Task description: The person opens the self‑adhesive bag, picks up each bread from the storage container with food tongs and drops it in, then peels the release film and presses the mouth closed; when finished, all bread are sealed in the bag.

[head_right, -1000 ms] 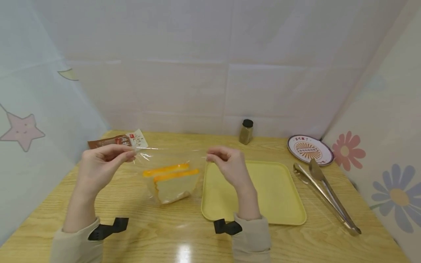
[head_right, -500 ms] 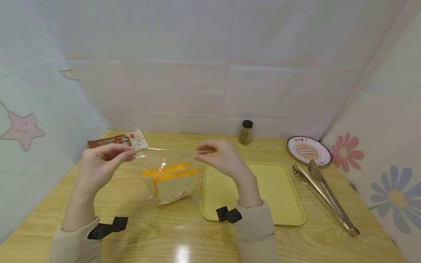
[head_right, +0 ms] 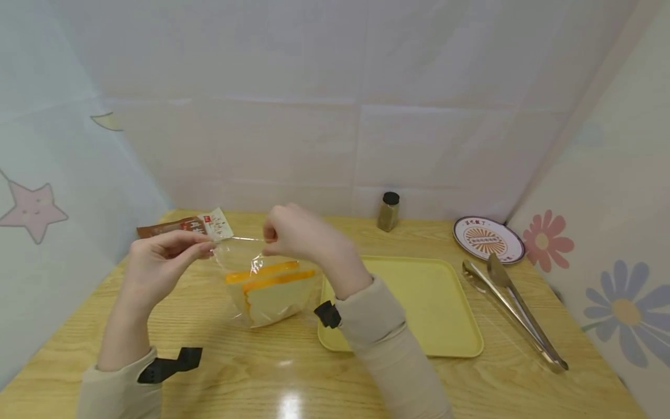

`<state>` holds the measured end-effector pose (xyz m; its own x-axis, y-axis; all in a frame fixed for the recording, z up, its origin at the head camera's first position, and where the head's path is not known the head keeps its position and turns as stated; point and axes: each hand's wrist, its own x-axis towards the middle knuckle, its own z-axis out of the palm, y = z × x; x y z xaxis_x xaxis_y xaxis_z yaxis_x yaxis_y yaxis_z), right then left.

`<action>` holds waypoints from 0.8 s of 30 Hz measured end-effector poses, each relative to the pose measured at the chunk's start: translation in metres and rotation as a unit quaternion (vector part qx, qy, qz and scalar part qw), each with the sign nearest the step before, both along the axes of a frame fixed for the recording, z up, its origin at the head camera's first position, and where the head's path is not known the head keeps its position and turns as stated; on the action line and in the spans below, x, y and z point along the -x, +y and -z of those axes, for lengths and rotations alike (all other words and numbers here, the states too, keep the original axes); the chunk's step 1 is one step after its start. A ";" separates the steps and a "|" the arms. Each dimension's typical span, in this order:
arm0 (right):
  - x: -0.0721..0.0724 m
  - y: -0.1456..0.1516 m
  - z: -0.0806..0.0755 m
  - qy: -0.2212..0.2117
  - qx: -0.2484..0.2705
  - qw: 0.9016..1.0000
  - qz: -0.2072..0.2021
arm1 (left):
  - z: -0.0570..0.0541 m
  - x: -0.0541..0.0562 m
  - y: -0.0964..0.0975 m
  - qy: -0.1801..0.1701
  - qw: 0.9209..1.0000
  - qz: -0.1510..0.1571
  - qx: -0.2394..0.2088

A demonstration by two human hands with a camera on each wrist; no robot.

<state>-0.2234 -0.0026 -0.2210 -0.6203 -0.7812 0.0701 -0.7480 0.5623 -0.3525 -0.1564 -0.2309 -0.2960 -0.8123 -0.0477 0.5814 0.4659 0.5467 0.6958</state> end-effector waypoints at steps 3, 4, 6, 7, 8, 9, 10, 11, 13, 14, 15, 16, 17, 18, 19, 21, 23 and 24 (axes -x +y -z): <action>0.000 -0.013 -0.007 0.006 -0.030 1.000 -0.005 | 0.000 0.000 0.000 0.000 1.000 0.001 -0.006; 0.001 -0.018 -0.009 0.009 -0.037 0.999 -0.010 | -0.001 0.000 0.000 -0.001 1.000 0.001 -0.008; 0.001 -0.027 -0.013 0.010 -0.051 0.998 -0.021 | -0.001 0.000 0.000 -0.004 1.000 0.001 -0.011; 0.001 -0.031 -0.014 0.010 -0.057 0.998 -0.027 | -0.001 -0.001 0.000 -0.004 1.000 0.001 -0.011; 0.001 -0.035 -0.015 0.010 -0.061 0.998 -0.033 | -0.001 -0.001 0.000 -0.004 1.000 0.002 -0.012; 0.001 -0.038 -0.016 0.009 -0.065 0.997 -0.038 | -0.001 -0.001 0.000 -0.005 1.000 0.002 -0.012; 0.001 -0.041 -0.016 0.007 -0.068 0.997 -0.041 | -0.001 -0.001 0.000 -0.005 1.000 0.002 -0.011; 0.001 -0.044 -0.016 0.004 -0.070 0.997 -0.044 | -0.001 -0.001 0.000 -0.003 1.000 0.002 -0.010; 0.001 -0.048 -0.016 -0.002 -0.071 0.996 -0.048 | -0.001 0.000 0.000 0.000 1.000 0.000 -0.008; 0.001 -0.050 -0.016 -0.003 -0.070 0.996 -0.050 | -0.001 0.000 0.001 0.003 1.000 -0.002 -0.005; 0.001 -0.052 -0.015 -0.004 -0.070 0.996 -0.052 | -0.001 0.000 0.001 0.004 1.000 -0.004 -0.003; 0.001 -0.053 -0.015 -0.004 -0.070 0.996 -0.054 | -0.001 0.000 0.001 0.006 1.000 -0.006 0.000; 0.001 -0.054 -0.015 -0.004 -0.069 0.996 -0.058 | -0.001 0.001 0.001 0.007 1.000 -0.006 0.000; 0.002 -0.055 -0.015 -0.004 -0.069 0.996 -0.061 | -0.001 0.001 0.001 0.007 1.000 -0.004 -0.001; 0.002 -0.055 -0.014 -0.001 -0.070 0.996 -0.064 | -0.001 0.001 0.002 0.007 1.000 -0.002 -0.002; 0.002 -0.056 -0.014 0.001 -0.071 0.995 -0.067 | 0.000 0.001 0.002 0.005 1.000 0.004 -0.007; 0.003 -0.054 -0.014 0.000 -0.072 0.995 -0.068 | 0.000 0.002 0.002 0.002 1.000 0.009 -0.011; 0.004 -0.053 -0.013 0.000 -0.072 0.995 -0.068 | 0.000 0.002 0.003 0.002 1.000 0.008 -0.011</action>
<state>-0.2270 -0.0560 -0.2077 -0.5087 -0.8596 -0.0476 -0.8205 0.5008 -0.2756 -0.1585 -0.2282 -0.2960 -0.8108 -0.0473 0.5834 0.4773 0.5236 0.7057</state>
